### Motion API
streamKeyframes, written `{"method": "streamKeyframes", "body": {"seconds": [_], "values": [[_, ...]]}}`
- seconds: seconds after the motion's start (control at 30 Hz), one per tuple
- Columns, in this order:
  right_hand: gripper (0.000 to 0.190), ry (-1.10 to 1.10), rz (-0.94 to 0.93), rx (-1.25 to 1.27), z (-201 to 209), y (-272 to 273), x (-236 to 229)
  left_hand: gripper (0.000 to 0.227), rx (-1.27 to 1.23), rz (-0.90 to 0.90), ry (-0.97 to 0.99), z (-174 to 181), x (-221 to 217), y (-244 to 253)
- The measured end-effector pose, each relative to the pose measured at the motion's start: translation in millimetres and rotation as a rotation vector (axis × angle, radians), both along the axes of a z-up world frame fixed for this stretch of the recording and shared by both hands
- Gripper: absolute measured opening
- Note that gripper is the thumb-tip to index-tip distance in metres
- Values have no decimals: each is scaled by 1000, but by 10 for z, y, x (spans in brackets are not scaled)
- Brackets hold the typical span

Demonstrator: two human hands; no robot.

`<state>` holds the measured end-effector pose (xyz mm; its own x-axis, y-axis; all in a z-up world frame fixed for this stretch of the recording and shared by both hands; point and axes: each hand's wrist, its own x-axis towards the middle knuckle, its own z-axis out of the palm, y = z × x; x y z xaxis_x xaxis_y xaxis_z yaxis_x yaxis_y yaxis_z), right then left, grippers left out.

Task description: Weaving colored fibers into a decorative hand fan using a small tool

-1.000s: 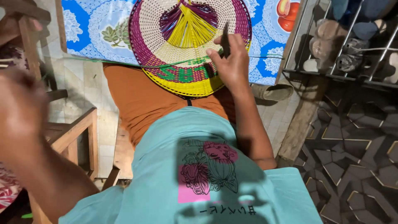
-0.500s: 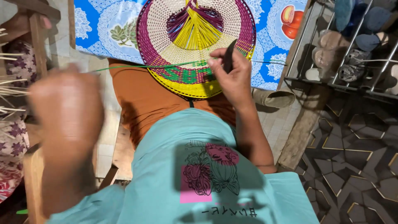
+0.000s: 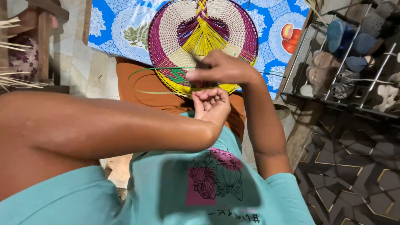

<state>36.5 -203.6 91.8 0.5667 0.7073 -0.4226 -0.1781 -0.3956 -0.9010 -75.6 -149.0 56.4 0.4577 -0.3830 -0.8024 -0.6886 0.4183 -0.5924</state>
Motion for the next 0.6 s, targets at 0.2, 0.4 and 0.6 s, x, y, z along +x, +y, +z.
{"method": "streamKeyframes", "body": {"seconds": [0.2, 0.4, 0.6], "values": [[33, -20, 388, -544, 107, 246, -82, 22, 227, -289, 1, -222, -76, -28], [40, -37, 327, -486, 6, 175, -122, 24, 253, -287, -3, -353, -124, 48], [17, -274, -321, 42, -44, -322, -248, 12, 85, 49, -69, -356, 348, 156]]}}
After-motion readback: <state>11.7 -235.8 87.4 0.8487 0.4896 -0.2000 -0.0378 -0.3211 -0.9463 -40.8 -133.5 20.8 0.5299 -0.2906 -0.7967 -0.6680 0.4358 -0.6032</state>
